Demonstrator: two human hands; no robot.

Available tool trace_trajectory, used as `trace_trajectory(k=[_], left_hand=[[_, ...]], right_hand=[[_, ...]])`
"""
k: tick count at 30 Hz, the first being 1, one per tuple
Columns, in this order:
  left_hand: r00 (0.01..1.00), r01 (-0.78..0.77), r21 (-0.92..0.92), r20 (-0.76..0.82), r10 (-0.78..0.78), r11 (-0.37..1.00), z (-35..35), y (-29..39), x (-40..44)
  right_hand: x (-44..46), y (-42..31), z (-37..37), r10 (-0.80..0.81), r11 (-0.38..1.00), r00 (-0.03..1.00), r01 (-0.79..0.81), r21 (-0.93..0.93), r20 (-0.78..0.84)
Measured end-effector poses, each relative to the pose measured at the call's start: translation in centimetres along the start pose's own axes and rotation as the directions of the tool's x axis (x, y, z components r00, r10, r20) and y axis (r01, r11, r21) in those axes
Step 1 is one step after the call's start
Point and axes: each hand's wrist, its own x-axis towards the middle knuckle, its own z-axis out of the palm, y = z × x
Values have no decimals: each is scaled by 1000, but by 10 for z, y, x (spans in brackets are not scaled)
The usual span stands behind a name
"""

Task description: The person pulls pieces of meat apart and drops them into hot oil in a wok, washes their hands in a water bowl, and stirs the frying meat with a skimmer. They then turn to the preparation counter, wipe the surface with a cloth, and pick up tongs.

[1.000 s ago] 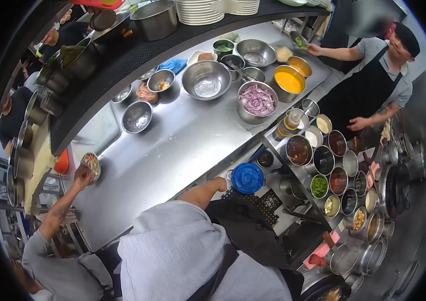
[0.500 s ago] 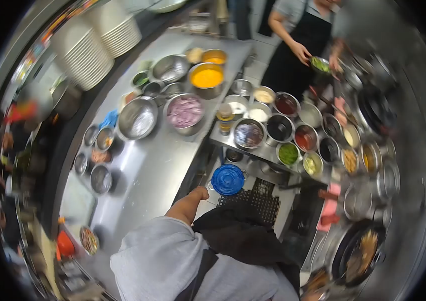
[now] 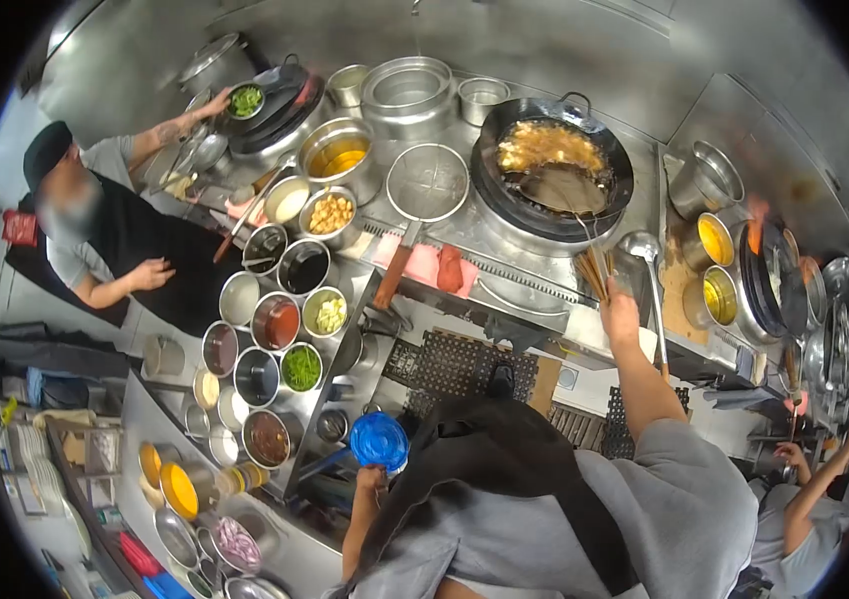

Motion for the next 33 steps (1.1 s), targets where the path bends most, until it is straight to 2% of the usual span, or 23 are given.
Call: trace_trajectory(k=[4, 10, 12, 15, 16, 21, 26, 30, 33], left_hand=[[997, -8, 82, 83, 1, 997, 0, 19, -1], [989, -83, 133, 132, 65, 988, -11, 40, 5], [990, -129, 287, 86, 109, 949, -9, 46, 8], [977, -176, 589, 5, 214, 789, 2, 48, 10], [977, -174, 676, 30, 209, 716, 6, 47, 9], [974, -182, 957, 145, 172, 226, 23, 45, 16], [976, -190, 952, 158, 149, 238, 20, 37, 10], [977, -191, 950, 160, 139, 247, 13, 34, 8], [979, -186, 951, 156, 134, 248, 7, 32, 5]], right_hand=[[24, -13, 18, 30, 994, 997, -21, 109, -73], [65, -26, 10, 64, 995, 996, -60, 81, -55], [68, -19, 8, 79, 995, 996, -76, 59, -43], [58, -2, 2, 70, 997, 997, -69, 21, -35], [54, 2, 0, 42, 999, 999, -41, 13, -33], [26, 12, -12, -12, 1000, 1000, 12, -18, -6], [3, 5, -20, 11, 999, 1000, -12, 50, 25], [1, -1, -21, -14, 998, 1000, 13, 60, 17], [8, -11, -26, 17, 999, 997, -19, 39, 71]])
